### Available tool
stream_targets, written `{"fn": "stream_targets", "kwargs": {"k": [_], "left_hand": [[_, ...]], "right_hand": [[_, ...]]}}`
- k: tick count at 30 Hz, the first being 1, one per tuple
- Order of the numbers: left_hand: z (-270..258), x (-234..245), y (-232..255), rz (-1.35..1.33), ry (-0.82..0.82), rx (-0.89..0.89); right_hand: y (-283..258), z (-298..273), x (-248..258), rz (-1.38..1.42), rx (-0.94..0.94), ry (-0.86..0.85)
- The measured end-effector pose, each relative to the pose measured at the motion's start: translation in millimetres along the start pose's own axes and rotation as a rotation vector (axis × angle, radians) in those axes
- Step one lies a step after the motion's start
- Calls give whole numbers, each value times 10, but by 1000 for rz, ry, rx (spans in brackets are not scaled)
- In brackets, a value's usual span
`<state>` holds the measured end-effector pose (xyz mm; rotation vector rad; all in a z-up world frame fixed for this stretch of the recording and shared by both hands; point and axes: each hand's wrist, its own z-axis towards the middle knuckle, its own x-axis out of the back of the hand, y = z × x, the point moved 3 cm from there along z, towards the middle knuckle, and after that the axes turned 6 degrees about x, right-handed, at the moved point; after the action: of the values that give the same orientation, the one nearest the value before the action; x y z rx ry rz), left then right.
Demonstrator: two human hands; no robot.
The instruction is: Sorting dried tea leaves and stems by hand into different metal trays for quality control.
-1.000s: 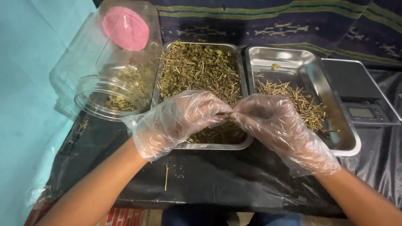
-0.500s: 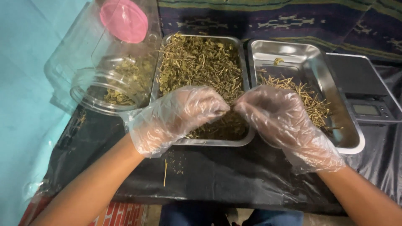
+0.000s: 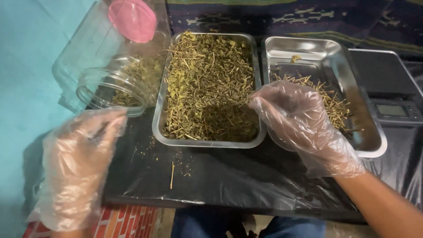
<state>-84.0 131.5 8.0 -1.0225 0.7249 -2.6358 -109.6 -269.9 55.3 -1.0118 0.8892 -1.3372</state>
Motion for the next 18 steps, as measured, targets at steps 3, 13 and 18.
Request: {"fn": "stream_targets", "kwargs": {"k": [3, 13, 18], "left_hand": [[97, -476, -36, -709, -307, 284], [311, -264, 111, -1274, -197, 503], [361, 803, 244, -1839, -295, 602]], "right_hand": [[-114, -16, -42, -247, 98, 2], [64, -2, 15, -90, 66, -81], [-36, -10, -31, -192, 88, -29]]}}
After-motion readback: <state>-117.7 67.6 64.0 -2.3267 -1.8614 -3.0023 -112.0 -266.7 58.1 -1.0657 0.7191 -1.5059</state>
